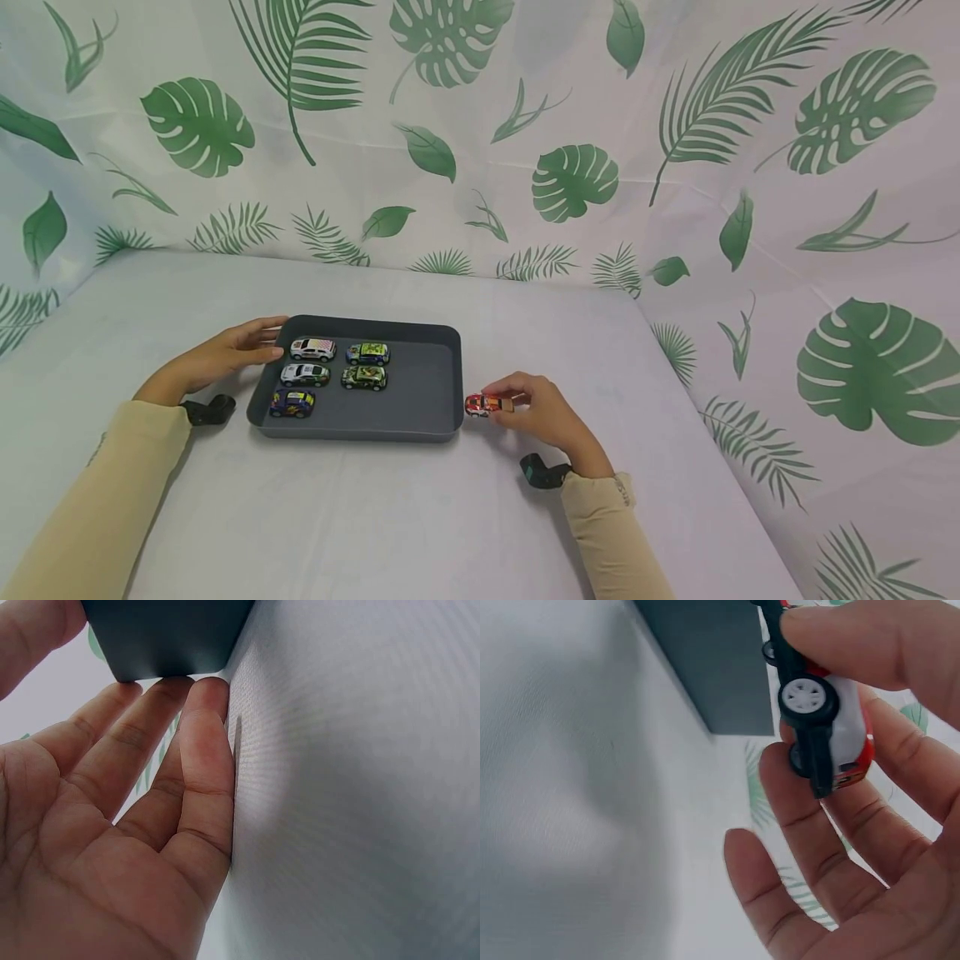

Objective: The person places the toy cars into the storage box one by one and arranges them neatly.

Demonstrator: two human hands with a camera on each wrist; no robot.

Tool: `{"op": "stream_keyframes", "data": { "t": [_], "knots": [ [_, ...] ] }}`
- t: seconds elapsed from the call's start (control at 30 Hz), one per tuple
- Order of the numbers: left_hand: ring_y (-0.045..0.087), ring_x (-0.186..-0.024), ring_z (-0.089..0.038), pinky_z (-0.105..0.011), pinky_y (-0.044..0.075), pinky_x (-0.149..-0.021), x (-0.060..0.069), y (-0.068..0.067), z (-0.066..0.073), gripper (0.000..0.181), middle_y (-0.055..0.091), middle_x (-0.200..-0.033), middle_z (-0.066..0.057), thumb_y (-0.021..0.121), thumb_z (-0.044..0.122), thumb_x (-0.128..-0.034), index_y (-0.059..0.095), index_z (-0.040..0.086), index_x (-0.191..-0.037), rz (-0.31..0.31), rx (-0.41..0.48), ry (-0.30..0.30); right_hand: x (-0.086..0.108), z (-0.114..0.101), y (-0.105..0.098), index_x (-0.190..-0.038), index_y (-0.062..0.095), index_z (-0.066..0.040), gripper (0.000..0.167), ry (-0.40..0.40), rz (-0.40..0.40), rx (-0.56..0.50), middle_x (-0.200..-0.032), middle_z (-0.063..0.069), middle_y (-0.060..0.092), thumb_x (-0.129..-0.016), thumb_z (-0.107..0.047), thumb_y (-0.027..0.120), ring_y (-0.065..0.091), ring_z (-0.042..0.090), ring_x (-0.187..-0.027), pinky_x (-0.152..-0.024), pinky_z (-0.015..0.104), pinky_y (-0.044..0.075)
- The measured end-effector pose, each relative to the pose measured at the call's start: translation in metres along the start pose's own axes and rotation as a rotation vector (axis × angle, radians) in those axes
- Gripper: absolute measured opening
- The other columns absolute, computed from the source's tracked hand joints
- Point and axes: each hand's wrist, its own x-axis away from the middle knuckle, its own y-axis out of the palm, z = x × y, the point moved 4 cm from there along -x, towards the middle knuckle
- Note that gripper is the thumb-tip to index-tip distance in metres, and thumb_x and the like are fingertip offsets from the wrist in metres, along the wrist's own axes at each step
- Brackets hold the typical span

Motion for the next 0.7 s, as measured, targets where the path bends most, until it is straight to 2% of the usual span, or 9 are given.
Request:
{"op": "stream_keyframes", "data": {
  "t": [0.13,0.33,0.5,0.7],
  "knots": [
    [0.026,-0.156,-0.058,-0.074,0.029,-0.122,0.0,0.0,0.0,0.081,0.027,-0.168,-0.039,0.064,0.028,-0.1111,0.018,-0.003,-0.17,-0.001,-0.004,0.001,-0.002,-0.003,0.001,-0.123,0.076,0.004,0.031,-0.012,0.021,0.006,-0.117,0.013,0.076,-0.092,0.0,0.082,0.063,0.014,-0.095,-0.098,0.032,0.057],
    [0.026,-0.156,-0.058,-0.074,0.029,-0.122,0.001,0.0,0.001,0.081,0.026,-0.169,-0.039,0.063,0.028,-0.1114,0.018,-0.003,-0.17,-0.003,-0.001,0.001,-0.007,-0.008,0.004,-0.124,0.076,0.005,0.031,-0.035,0.017,-0.037,-0.116,0.015,0.075,-0.093,0.002,0.081,0.063,0.015,-0.092,-0.093,0.026,0.056],
    [0.025,-0.156,-0.058,-0.074,0.028,-0.122,0.001,0.0,0.001,0.081,0.025,-0.169,-0.04,0.063,0.029,-0.1113,0.018,-0.003,-0.17,-0.003,-0.002,0.0,-0.012,-0.012,0.009,-0.123,0.075,0.006,0.031,-0.061,0.007,-0.063,-0.115,0.015,0.074,-0.093,0.002,0.081,0.062,0.016,-0.092,-0.089,0.026,0.055],
    [0.025,-0.157,-0.058,-0.074,0.028,-0.122,0.0,0.0,0.0,0.081,0.024,-0.169,-0.04,0.063,0.029,-0.1113,0.018,-0.004,-0.17,-0.006,0.004,0.005,-0.017,-0.015,0.013,-0.124,0.075,0.006,0.031,-0.078,0.006,-0.062,-0.115,0.015,0.075,-0.093,0.004,0.081,0.061,0.016,-0.092,-0.089,0.027,0.056]
  ]
}}
